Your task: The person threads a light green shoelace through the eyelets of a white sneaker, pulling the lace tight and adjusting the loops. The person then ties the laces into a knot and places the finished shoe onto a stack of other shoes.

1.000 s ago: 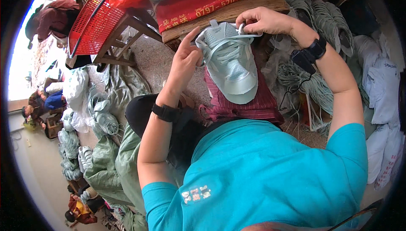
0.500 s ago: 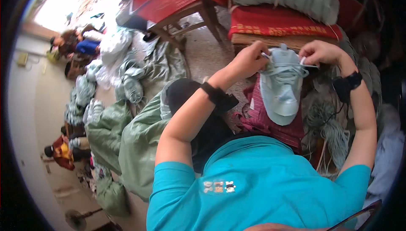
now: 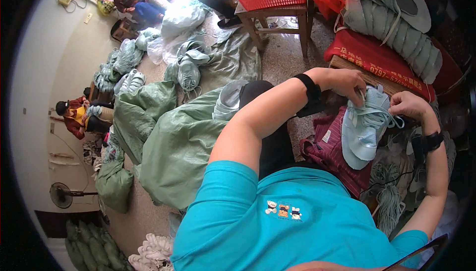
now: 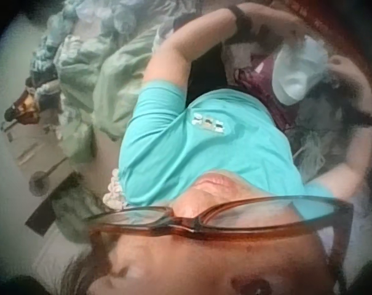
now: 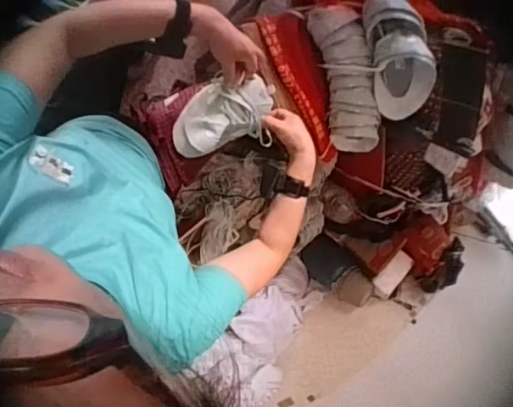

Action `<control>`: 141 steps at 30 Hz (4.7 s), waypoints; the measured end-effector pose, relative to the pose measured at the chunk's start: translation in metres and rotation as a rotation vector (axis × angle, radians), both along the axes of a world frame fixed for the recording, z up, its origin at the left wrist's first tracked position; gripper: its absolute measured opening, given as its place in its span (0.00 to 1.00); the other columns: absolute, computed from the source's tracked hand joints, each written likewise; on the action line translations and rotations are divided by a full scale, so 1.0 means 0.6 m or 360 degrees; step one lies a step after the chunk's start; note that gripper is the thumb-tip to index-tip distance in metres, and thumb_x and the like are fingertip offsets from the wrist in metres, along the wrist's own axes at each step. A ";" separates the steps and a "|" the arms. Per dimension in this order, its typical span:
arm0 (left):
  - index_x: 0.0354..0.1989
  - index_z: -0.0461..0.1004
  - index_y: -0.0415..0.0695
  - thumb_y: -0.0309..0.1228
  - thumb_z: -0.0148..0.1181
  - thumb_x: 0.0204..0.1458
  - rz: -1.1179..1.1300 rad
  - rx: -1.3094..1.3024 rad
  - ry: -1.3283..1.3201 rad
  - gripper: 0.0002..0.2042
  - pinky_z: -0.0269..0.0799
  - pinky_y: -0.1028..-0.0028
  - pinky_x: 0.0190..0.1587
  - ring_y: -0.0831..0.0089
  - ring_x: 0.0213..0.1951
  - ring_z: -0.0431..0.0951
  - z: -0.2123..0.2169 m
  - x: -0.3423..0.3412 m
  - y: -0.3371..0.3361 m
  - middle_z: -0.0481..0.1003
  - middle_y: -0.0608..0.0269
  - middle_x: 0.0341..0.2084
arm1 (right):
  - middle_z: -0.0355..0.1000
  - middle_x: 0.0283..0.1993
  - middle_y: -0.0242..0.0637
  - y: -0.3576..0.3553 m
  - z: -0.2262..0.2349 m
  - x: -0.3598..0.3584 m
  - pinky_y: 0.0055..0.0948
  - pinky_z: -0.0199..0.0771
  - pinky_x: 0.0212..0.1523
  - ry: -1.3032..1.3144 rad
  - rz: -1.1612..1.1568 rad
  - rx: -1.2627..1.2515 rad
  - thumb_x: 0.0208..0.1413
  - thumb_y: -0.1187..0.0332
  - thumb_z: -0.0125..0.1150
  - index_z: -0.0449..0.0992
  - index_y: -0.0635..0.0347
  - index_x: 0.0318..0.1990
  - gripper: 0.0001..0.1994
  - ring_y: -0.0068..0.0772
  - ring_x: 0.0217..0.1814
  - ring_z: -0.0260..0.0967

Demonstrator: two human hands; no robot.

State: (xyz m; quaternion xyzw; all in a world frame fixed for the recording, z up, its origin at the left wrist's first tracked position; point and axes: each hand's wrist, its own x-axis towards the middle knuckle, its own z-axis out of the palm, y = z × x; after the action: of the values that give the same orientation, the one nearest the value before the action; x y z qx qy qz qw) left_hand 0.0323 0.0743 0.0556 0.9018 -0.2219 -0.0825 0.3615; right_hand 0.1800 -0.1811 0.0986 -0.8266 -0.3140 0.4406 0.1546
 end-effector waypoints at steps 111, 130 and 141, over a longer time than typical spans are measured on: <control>0.62 0.63 0.40 0.41 0.53 0.64 0.1013 -0.1830 -0.0291 0.23 0.71 0.71 0.50 0.70 0.49 0.74 0.091 0.248 0.169 0.70 0.59 0.51 | 0.79 0.37 0.51 0.305 0.158 0.247 0.34 0.75 0.47 -0.0758 -0.0363 0.1878 0.50 0.55 0.68 0.81 0.66 0.38 0.20 0.40 0.41 0.78; 0.69 0.60 0.51 0.27 0.58 0.56 0.0521 -0.0355 -0.0764 0.30 0.72 0.73 0.45 0.68 0.43 0.76 0.144 0.263 0.016 0.71 0.52 0.52 | 0.74 0.36 0.51 0.118 0.169 0.176 0.37 0.72 0.41 -0.1536 -0.0169 0.1335 0.61 0.63 0.56 0.75 0.68 0.43 0.14 0.47 0.40 0.75; 0.69 0.57 0.59 0.31 0.57 0.55 0.0541 -0.0092 -0.0869 0.31 0.72 0.57 0.51 0.45 0.49 0.74 0.141 0.240 -0.016 0.70 0.44 0.50 | 0.77 0.34 0.42 0.070 0.123 0.120 0.33 0.73 0.43 -0.1180 -0.0153 0.1638 0.55 0.70 0.60 0.78 0.63 0.39 0.07 0.39 0.39 0.74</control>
State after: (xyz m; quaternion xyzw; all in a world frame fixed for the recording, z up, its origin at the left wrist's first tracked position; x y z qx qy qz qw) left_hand 0.1765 0.0644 0.1404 0.9041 -0.1592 0.2305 0.3226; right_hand 0.2520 -0.1394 0.1727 -0.7574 -0.4808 -0.0896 0.4326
